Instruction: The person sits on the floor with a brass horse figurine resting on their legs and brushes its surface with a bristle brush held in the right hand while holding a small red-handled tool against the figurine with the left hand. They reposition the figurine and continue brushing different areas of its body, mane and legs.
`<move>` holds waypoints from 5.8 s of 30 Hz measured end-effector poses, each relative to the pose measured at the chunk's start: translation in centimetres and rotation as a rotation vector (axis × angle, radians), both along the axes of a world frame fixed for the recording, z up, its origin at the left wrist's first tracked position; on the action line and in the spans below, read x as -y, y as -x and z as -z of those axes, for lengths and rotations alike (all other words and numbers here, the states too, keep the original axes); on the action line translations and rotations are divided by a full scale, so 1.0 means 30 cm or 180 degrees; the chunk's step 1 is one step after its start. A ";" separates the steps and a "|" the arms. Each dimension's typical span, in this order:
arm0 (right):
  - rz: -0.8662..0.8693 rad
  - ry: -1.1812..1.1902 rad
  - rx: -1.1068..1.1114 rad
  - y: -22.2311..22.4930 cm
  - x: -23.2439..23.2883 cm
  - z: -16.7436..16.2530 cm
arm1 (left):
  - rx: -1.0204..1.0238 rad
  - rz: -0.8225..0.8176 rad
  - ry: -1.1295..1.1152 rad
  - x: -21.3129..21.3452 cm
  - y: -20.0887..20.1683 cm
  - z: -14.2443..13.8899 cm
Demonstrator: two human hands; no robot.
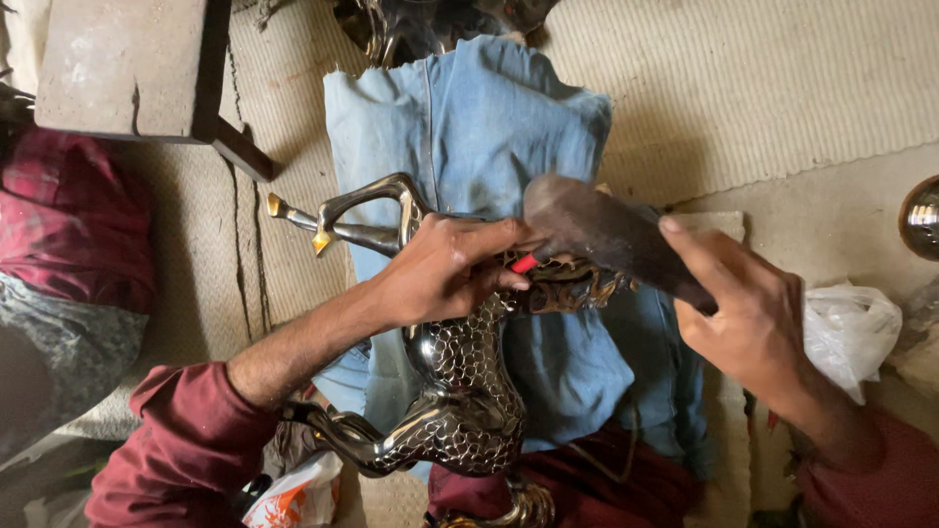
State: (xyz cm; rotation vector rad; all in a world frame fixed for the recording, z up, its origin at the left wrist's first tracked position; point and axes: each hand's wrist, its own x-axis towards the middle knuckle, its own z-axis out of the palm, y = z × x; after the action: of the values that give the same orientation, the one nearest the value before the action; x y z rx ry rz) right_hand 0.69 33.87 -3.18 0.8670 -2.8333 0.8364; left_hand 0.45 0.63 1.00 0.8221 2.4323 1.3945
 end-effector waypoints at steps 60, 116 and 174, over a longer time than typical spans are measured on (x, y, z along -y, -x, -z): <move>0.0744 0.0545 0.0734 -0.139 -0.062 0.089 | -0.0142 0.0406 0.0349 0.005 0.024 -0.023; 0.0779 0.2711 0.0810 -0.059 0.033 0.003 | 0.0187 -0.0282 -0.0555 0.051 -0.019 0.017; -0.0188 0.0482 0.0340 0.059 0.037 0.019 | 0.0071 -0.0245 0.0046 0.029 0.003 0.000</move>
State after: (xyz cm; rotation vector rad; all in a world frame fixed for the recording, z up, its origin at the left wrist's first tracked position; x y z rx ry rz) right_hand -1.08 32.75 -3.73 0.9147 -2.7987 1.1206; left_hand 0.36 -0.23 0.99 0.7129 2.4784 1.4033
